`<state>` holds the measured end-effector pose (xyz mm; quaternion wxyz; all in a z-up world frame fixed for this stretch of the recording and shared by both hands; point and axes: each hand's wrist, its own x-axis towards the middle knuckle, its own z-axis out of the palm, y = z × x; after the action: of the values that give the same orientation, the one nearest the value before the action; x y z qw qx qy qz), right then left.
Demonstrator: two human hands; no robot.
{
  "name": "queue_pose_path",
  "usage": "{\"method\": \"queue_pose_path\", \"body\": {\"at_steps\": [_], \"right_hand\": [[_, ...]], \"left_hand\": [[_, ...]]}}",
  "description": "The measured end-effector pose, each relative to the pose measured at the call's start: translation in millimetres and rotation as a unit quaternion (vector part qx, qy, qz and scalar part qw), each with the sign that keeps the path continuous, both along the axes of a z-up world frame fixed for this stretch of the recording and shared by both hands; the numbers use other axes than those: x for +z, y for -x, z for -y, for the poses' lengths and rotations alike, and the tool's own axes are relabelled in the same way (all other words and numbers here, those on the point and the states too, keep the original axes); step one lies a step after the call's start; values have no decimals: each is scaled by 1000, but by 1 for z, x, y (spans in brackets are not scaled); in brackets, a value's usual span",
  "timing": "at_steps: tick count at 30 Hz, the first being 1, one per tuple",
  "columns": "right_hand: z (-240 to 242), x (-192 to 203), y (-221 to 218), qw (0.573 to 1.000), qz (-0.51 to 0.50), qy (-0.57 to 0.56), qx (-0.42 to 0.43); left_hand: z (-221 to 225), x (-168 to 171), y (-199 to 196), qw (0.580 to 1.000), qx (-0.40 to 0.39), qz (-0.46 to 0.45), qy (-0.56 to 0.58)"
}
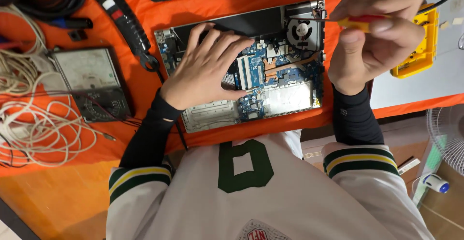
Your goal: Disassembling a laptop and removing the internal motherboard components.
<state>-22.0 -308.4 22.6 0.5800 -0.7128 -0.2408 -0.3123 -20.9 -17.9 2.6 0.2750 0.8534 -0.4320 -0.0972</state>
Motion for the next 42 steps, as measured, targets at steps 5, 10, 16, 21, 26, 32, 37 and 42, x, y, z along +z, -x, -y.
{"method": "queue_pose_path", "body": {"at_steps": [5, 10, 16, 21, 26, 32, 37, 42], "right_hand": [[2, -14, 2, 1000, -11, -13, 11], [8, -21, 3, 1000, 2, 15, -16], [5, -12, 11, 999, -36, 3, 10], [3, -3, 4, 999, -31, 24, 18], [38, -60, 23, 994, -83, -22, -69], [36, -58, 19, 993, -86, -3, -86], [41, -64, 20, 990, -23, 47, -128], [47, -76, 15, 995, 2, 24, -100]], "left_hand": [[-1, -3, -2, 1000, -13, 20, 2], [-2, -1, -2, 1000, -19, 17, 13], [-1, -2, -1, 999, -17, 21, 19], [-2, -2, -1, 999, -12, 35, 28], [-5, -4, -4, 998, -28, 48, 29], [-4, -7, -6, 998, -30, 39, 24], [-9, -3, -4, 1000, -25, 18, 3], [-21, -2, -12, 997, -12, 71, -10]]}}
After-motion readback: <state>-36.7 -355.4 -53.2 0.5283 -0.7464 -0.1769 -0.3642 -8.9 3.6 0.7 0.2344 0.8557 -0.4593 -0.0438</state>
